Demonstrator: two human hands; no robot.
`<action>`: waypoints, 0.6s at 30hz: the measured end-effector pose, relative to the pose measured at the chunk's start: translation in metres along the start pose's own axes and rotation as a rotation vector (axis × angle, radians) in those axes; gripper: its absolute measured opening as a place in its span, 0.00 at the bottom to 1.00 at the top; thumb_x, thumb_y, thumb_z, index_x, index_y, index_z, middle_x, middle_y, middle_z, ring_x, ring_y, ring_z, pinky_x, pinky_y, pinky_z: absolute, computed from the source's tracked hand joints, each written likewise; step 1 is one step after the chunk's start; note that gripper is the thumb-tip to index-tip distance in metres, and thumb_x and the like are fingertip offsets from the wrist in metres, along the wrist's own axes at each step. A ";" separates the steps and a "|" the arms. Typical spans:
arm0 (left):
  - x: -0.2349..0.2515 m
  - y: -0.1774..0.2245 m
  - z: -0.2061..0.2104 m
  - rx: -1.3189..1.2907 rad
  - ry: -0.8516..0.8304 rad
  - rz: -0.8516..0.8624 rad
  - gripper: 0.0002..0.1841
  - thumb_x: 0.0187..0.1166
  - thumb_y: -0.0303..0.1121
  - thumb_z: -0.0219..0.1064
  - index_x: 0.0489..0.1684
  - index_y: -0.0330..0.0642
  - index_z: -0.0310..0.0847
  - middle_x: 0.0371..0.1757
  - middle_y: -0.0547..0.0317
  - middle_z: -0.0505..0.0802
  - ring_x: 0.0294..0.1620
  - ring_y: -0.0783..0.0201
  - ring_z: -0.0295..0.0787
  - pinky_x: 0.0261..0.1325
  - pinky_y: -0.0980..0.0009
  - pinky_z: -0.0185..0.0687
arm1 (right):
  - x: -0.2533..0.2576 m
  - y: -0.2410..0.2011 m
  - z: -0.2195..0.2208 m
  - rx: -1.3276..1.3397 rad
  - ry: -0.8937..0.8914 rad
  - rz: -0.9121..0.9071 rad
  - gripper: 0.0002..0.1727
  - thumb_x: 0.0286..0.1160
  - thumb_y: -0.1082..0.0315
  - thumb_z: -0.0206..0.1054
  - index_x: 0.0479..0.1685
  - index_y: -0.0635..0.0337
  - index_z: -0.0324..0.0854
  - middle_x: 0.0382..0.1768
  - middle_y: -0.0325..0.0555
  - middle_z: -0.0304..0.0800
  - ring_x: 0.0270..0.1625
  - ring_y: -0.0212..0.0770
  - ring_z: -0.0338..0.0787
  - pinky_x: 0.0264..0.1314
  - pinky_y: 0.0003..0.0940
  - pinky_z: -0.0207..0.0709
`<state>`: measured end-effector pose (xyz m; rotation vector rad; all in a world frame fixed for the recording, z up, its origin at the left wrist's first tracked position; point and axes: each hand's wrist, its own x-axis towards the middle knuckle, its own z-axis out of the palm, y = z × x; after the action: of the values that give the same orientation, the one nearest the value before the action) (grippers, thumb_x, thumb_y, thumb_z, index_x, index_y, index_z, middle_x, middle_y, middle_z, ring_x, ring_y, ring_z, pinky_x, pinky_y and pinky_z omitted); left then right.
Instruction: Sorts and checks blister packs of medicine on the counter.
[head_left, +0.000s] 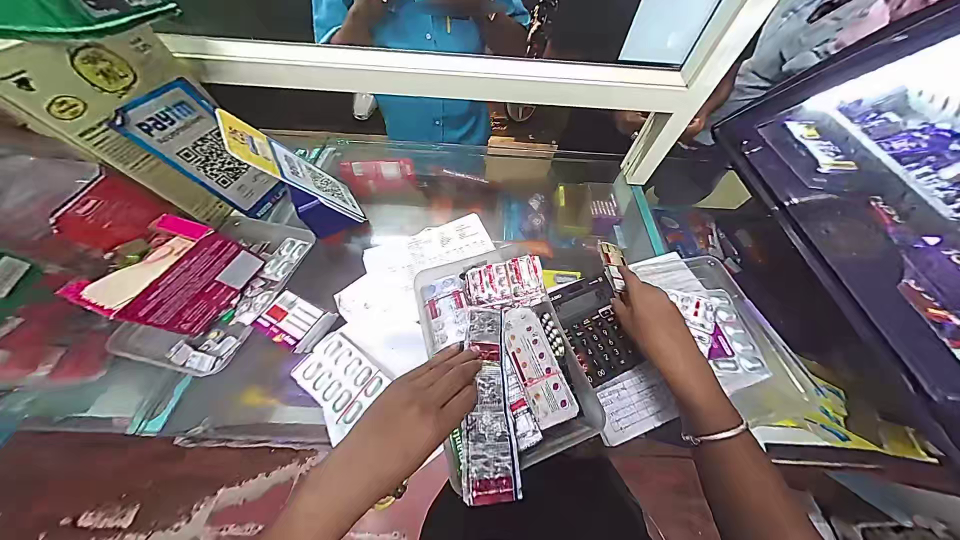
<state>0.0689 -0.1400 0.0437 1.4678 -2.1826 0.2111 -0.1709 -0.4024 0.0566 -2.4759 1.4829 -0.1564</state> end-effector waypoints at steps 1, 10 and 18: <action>0.004 0.005 -0.002 0.074 -0.024 -0.044 0.11 0.83 0.20 0.55 0.37 0.38 0.85 0.55 0.51 0.95 0.68 0.53 0.90 0.79 0.57 0.77 | -0.001 -0.005 -0.004 -0.019 -0.005 0.025 0.30 0.80 0.71 0.64 0.83 0.66 0.69 0.51 0.71 0.90 0.57 0.71 0.90 0.61 0.66 0.80; 0.008 0.042 0.007 0.059 -0.120 -0.327 0.21 0.84 0.49 0.59 0.63 0.49 0.89 0.73 0.50 0.88 0.79 0.49 0.81 0.79 0.52 0.75 | -0.056 -0.007 -0.066 0.393 0.309 -0.307 0.19 0.77 0.66 0.66 0.66 0.60 0.84 0.50 0.45 0.97 0.44 0.34 0.97 0.46 0.31 0.91; 0.007 0.051 -0.016 0.068 -0.142 -0.417 0.31 0.83 0.61 0.57 0.64 0.42 0.88 0.66 0.44 0.91 0.73 0.42 0.84 0.73 0.43 0.76 | -0.116 -0.068 0.007 0.219 0.184 -0.570 0.11 0.75 0.60 0.70 0.41 0.54 0.96 0.46 0.46 0.94 0.54 0.50 0.91 0.52 0.46 0.85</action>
<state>0.0261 -0.1189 0.0682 1.9882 -1.9309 0.0374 -0.1664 -0.2688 0.0724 -2.6764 0.7204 -0.6254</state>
